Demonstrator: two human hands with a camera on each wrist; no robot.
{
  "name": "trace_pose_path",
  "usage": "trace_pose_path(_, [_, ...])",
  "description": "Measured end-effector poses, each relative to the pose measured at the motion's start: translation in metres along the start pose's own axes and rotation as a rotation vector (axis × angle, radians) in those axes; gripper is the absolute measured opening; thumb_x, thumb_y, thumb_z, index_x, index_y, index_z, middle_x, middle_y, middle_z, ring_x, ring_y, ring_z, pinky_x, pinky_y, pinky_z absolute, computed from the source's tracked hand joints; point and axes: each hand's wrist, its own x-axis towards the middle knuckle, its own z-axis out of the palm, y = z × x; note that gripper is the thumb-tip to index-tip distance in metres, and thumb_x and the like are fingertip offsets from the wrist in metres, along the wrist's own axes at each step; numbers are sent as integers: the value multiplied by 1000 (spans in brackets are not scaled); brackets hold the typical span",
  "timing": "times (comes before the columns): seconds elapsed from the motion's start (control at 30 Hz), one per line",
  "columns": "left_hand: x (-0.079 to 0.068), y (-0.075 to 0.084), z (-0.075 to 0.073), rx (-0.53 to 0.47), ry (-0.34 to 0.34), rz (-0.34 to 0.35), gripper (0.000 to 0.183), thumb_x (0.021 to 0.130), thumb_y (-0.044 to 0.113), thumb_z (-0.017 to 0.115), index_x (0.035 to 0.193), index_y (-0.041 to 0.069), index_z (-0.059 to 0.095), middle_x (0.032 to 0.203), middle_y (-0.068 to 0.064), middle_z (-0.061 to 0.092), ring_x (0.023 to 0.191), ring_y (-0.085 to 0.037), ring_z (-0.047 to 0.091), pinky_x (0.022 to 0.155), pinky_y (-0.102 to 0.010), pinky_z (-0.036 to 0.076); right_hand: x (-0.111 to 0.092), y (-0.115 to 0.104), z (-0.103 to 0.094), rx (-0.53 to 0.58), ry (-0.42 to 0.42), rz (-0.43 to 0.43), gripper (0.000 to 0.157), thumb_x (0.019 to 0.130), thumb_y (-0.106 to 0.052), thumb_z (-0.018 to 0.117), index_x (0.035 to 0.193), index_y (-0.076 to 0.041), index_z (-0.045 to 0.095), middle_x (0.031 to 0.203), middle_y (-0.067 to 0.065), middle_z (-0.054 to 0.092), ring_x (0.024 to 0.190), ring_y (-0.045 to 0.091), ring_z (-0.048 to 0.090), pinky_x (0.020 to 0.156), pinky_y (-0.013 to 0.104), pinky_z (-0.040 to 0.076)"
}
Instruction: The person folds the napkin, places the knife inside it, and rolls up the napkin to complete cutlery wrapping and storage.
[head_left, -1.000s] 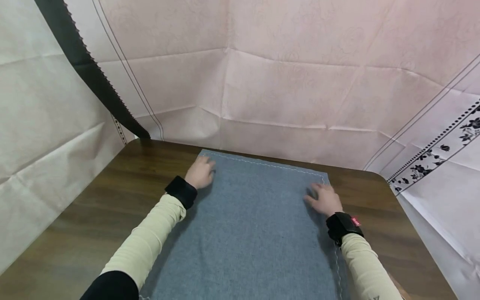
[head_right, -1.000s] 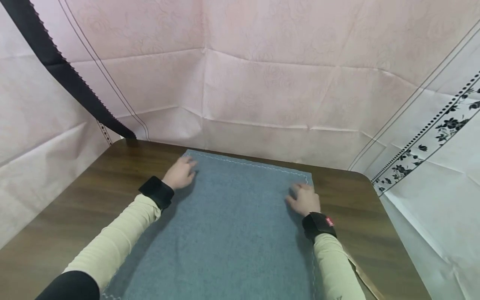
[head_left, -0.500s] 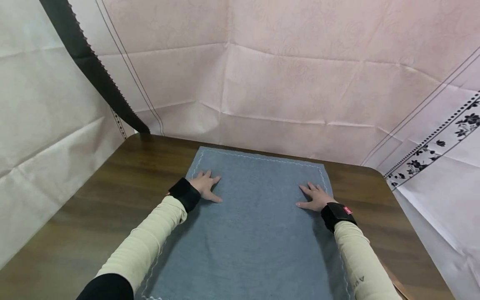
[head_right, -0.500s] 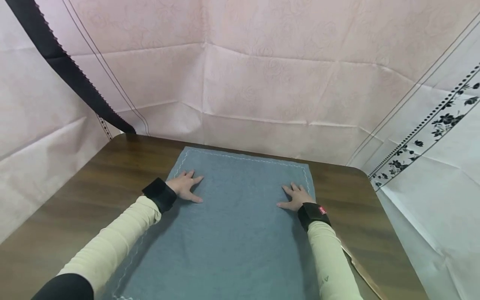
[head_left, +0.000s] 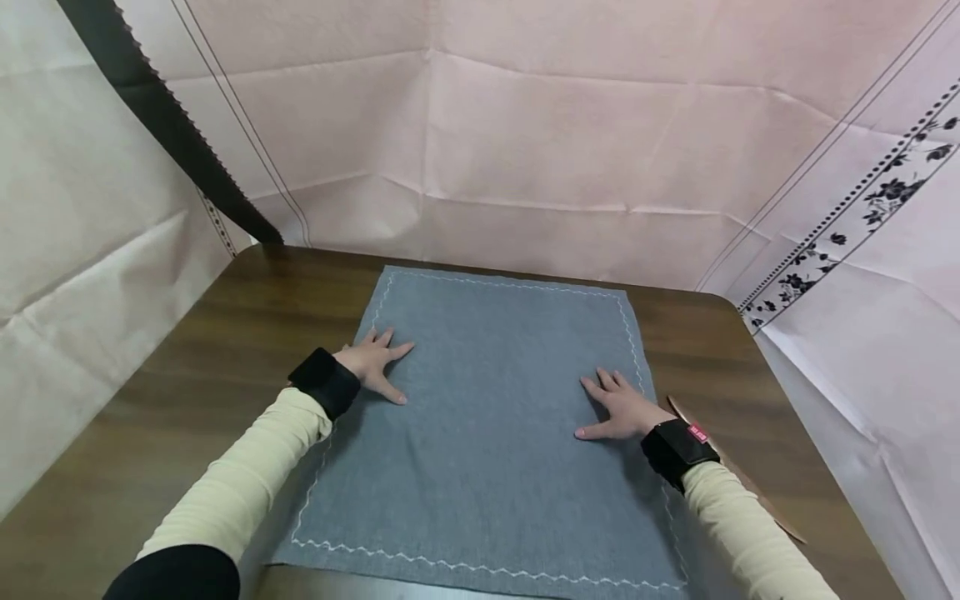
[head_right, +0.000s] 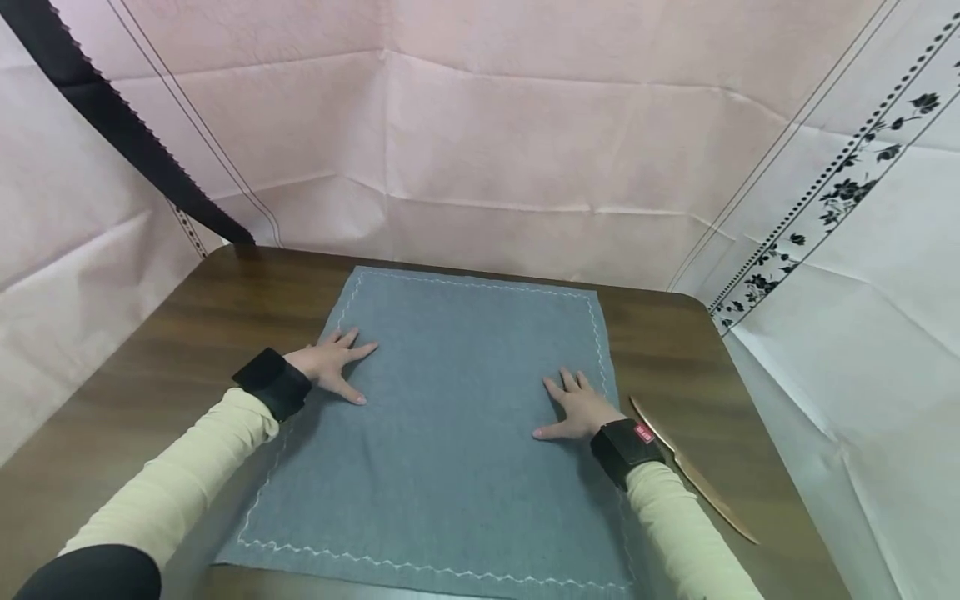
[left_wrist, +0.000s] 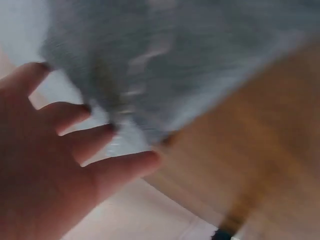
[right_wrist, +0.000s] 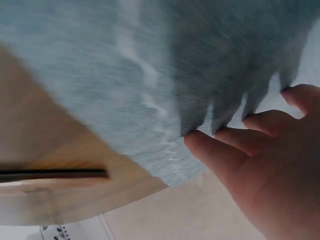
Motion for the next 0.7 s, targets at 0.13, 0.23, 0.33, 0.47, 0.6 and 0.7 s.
trace_pose_path(0.13, [-6, -9, 9, 4, 66, 32, 100, 71, 58, 67, 146, 13, 20, 149, -23, 3, 133, -45, -2, 93, -71, 5, -7, -2, 6, -40, -48, 59, 96, 76, -53, 65, 143, -1, 20, 146, 30, 7, 130, 50, 4, 97, 63, 16])
trace_pose_path(0.23, [-11, -7, 13, 57, 134, 69, 92, 74, 54, 66, 143, 8, 27, 146, -26, 14, 133, -44, 9, 93, -70, 9, -9, -1, 8, -50, -66, 99, 100, 75, -57, 64, 145, -3, 16, 147, 28, 2, 131, 49, 0, 98, 63, 13])
trace_pose_path(0.33, [-24, -2, 14, 158, 196, 149, 75, 78, 43, 68, 135, 2, 41, 137, -29, 33, 126, -43, 29, 94, -66, 21, -3, -2, 7, -54, -60, 105, 102, 74, -60, 62, 145, -4, 15, 147, 28, 1, 131, 48, -2, 97, 64, 13])
trace_pose_path(0.47, [-51, 7, 25, 271, 244, 326, 55, 77, 27, 72, 121, -2, 55, 122, -28, 50, 111, -39, 49, 88, -52, 38, -3, -1, 3, -53, -42, 104, 102, 74, -60, 62, 145, -3, 15, 146, 30, 1, 131, 49, -2, 97, 65, 13])
trace_pose_path(0.6, [-78, 9, 41, 290, 276, 444, 34, 71, 14, 76, 101, 2, 65, 97, -12, 60, 88, -25, 59, 74, -38, 47, -7, 0, 5, -49, -38, 95, 101, 75, -58, 63, 144, -1, 16, 145, 31, 2, 130, 50, -1, 97, 64, 12])
trace_pose_path(0.7, [-97, 9, 52, 224, 241, 492, 14, 68, -3, 69, 75, 8, 63, 70, 3, 52, 62, -10, 49, 55, -26, 43, -10, -3, 10, -38, -45, 86, 102, 74, -58, 63, 144, 0, 17, 145, 32, 3, 130, 51, 0, 97, 65, 12])
